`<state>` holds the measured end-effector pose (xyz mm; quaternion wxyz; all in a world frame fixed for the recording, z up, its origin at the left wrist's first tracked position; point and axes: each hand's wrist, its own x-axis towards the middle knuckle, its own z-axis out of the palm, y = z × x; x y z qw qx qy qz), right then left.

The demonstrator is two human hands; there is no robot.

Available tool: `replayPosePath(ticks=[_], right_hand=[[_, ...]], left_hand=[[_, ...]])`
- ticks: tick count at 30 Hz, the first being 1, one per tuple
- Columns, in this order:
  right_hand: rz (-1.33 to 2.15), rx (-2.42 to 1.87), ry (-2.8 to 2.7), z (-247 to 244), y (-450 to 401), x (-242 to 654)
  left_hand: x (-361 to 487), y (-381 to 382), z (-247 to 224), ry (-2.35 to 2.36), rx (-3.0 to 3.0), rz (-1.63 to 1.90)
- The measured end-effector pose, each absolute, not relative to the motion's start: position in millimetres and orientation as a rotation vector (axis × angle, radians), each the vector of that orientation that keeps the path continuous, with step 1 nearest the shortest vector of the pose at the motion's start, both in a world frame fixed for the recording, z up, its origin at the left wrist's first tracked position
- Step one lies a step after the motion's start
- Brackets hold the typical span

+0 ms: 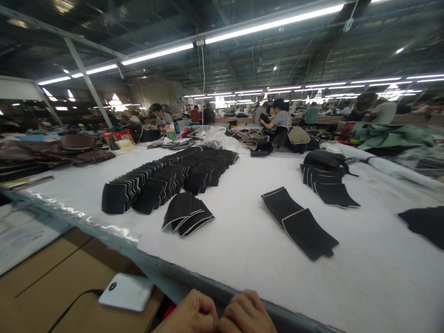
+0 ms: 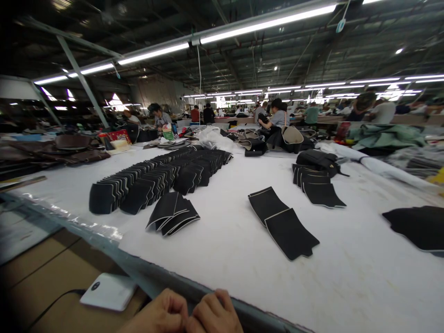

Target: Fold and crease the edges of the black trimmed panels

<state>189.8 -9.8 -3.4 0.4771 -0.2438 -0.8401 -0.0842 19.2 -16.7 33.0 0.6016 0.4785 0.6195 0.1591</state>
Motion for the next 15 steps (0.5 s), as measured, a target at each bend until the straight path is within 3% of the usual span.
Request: replayPosePath(ticks=[8,15], right_hand=[[-0.232,-0.492,-2.089,-10,-6,197],[-0.017,-0.483,-2.330,8,-19,202]], left_hand=[[24,-18,30,1.417,1.306,0.295],[14,-17,44,1.458,1.589,0.347]])
